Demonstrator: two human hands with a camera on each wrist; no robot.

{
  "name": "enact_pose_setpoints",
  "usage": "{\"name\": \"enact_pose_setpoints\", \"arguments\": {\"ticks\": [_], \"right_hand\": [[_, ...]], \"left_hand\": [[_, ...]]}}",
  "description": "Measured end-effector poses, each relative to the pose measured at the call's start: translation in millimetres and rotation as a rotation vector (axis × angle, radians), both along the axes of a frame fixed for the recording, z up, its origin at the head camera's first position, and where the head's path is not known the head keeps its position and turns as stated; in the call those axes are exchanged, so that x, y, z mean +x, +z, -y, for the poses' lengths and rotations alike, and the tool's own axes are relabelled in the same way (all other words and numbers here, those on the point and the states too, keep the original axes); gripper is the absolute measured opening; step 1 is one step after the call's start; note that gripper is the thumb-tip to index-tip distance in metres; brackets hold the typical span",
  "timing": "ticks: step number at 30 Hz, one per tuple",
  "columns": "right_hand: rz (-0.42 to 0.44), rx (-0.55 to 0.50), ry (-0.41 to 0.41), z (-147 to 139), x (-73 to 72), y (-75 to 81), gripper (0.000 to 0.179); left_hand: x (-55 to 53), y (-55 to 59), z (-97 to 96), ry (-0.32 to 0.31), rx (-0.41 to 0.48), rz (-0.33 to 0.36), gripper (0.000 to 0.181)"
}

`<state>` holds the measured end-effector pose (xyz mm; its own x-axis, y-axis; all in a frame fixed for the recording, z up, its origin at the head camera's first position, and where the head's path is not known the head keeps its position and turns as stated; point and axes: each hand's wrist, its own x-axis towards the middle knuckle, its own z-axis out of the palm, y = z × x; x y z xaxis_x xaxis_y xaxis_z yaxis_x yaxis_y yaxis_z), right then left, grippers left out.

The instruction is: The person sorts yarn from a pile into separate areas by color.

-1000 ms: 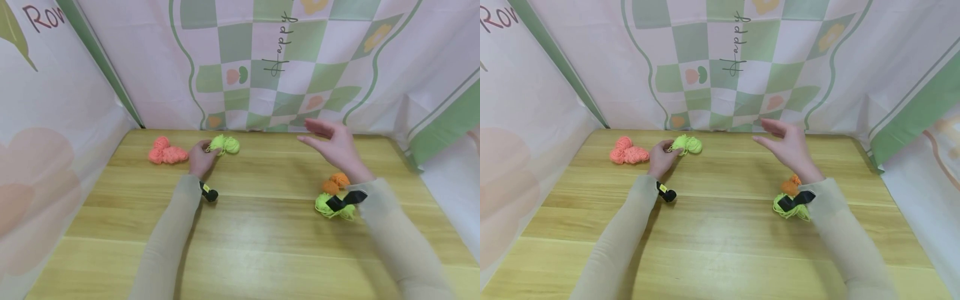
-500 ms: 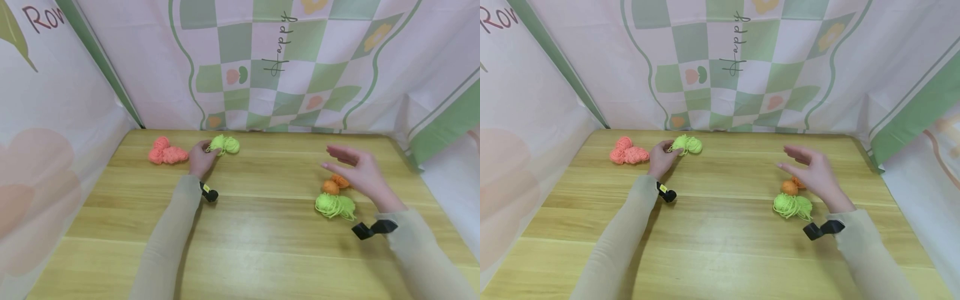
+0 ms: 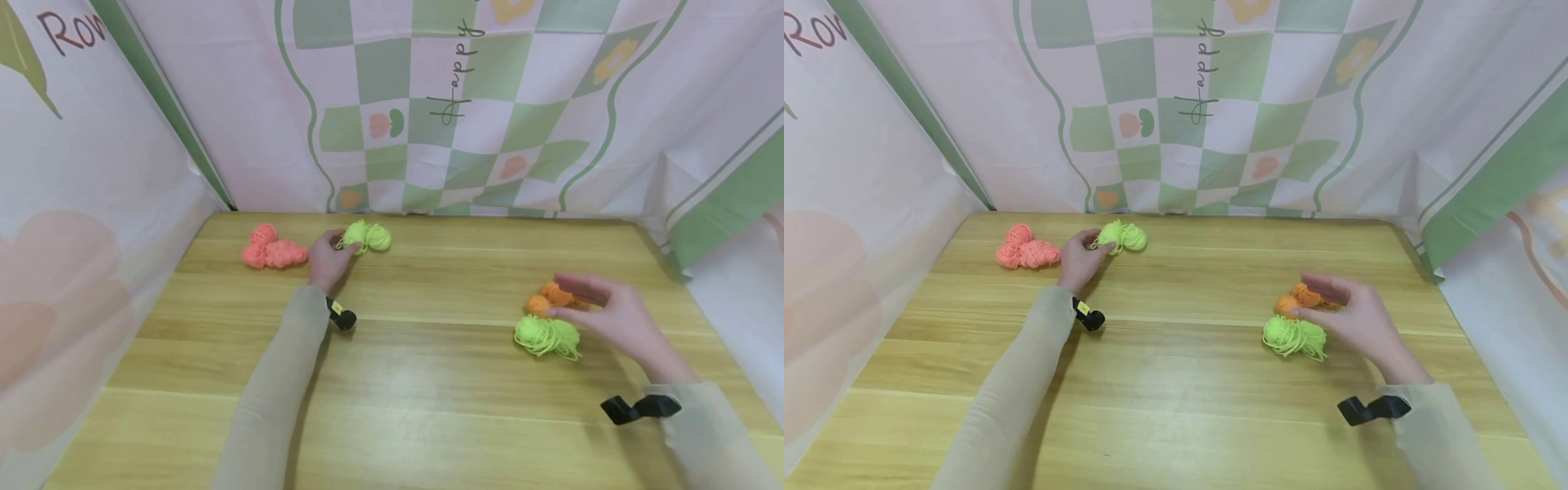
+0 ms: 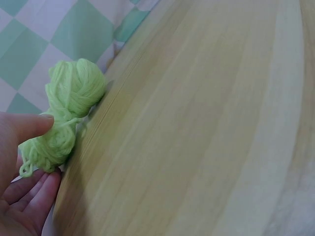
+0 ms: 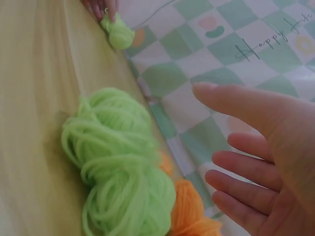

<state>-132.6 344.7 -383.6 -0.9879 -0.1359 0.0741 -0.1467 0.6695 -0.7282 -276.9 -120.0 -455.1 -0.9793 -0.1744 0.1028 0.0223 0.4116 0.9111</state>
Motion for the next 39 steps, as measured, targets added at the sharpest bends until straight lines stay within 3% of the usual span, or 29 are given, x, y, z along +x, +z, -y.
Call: {"name": "enact_pose_setpoints", "arguments": {"ticks": [13,27,39], "right_hand": [[0.066,0.048,0.037,-14.7,20.3,-19.3,0.064],[0.041,0.055,0.098,-10.8,21.9,-36.7,0.056],[0.027,0.11,0.089,-11.1,22.6,-38.4,0.057]], "left_hand": [[0.2,-0.2,0.8,-0.002,-0.009,0.01,0.054],[1.7,1.4,0.0,-0.003,-0.022,0.003,0.054],[3.3,2.1,-0.3,-0.005,-0.015,-0.003,0.054]]}}
